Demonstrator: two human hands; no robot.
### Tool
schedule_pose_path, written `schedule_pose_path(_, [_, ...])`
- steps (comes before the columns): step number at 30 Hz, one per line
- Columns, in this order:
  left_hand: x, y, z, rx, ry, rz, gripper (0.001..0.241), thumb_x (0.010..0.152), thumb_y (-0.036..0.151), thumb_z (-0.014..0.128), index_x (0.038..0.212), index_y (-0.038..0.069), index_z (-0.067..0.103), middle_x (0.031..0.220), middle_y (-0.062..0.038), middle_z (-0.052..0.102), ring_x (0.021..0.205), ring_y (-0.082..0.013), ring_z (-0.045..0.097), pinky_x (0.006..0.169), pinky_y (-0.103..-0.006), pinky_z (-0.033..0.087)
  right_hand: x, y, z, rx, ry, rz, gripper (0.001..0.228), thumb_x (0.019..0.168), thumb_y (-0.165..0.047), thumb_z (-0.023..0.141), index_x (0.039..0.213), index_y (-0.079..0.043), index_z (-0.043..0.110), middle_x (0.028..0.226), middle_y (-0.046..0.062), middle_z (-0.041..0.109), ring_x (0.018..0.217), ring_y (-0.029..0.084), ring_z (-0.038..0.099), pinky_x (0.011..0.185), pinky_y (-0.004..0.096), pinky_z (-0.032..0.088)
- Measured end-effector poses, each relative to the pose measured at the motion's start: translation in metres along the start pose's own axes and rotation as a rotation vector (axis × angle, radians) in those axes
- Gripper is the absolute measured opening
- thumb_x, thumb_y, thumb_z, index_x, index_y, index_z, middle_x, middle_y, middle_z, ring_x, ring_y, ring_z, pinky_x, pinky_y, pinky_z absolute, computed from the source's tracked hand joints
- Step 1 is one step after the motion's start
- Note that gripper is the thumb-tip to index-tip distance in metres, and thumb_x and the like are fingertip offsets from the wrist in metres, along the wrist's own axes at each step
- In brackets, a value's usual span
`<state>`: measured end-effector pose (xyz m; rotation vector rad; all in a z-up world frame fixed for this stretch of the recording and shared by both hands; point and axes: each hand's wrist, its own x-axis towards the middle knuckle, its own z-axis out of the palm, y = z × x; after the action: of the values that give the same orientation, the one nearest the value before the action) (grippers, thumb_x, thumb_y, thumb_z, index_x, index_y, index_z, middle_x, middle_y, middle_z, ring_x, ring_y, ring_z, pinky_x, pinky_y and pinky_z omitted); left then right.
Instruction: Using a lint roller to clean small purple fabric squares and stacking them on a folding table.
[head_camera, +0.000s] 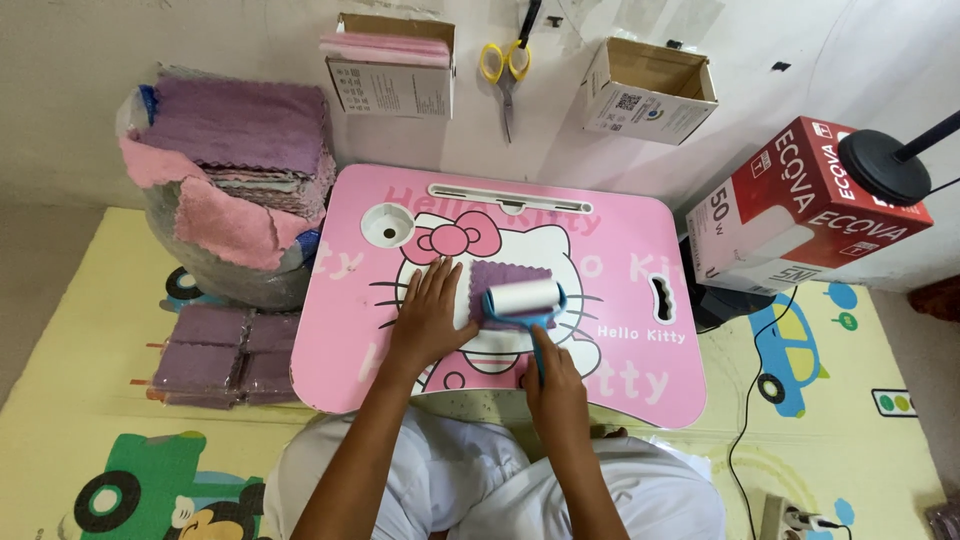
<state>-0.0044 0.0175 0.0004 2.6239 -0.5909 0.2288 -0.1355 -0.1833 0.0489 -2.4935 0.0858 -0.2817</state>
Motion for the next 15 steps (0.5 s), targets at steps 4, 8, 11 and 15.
schedule_pose_path(4, [0.002,0.024,-0.045,-0.077,-0.150,-0.104,0.089,0.084,0.048,0.062,0.157,0.004,0.035,0.162,-0.021,0.036,0.155,-0.0342,0.027,0.127,-0.0525,0.013,0.043,-0.015,0.006,-0.114,0.092,-0.130,0.045,0.102,-0.015,0.051,0.147,-0.018,0.049,0.099,0.018,0.065,0.084,0.042,0.072,0.063,0.054,0.064])
schedule_pose_path(8, [0.001,0.025,-0.048,-0.069,-0.169,-0.112,0.088,0.086,0.049,0.060,0.157,0.005,0.035,0.163,-0.020,0.034,0.156,-0.0326,0.025,0.128,-0.0511,0.012,0.052,-0.018,0.006,-0.110,0.061,-0.096,0.044,0.103,-0.017,0.049,0.147,-0.019,0.049,0.100,0.018,0.065,0.085,0.042,0.073,0.064,0.055,0.064])
schedule_pose_path(11, [0.000,0.027,-0.053,-0.076,-0.169,-0.117,0.088,0.087,0.053,0.059,0.157,0.005,0.035,0.163,-0.020,0.035,0.156,-0.0326,0.026,0.128,-0.0514,0.013,0.029,-0.006,0.010,-0.113,0.072,-0.089,0.045,0.103,-0.019,0.048,0.149,-0.021,0.046,0.098,0.020,0.064,0.084,0.045,0.071,0.064,0.057,0.063])
schedule_pose_path(15, [0.002,0.031,-0.057,-0.064,-0.197,-0.130,0.090,0.084,0.050,0.064,0.157,0.005,0.035,0.162,-0.020,0.036,0.156,-0.0331,0.026,0.128,-0.0521,0.014,0.006,0.010,0.003,-0.068,0.126,-0.043,0.047,0.100,-0.026,0.053,0.147,-0.029,0.049,0.093,0.012,0.064,0.079,0.039,0.072,0.061,0.051,0.063])
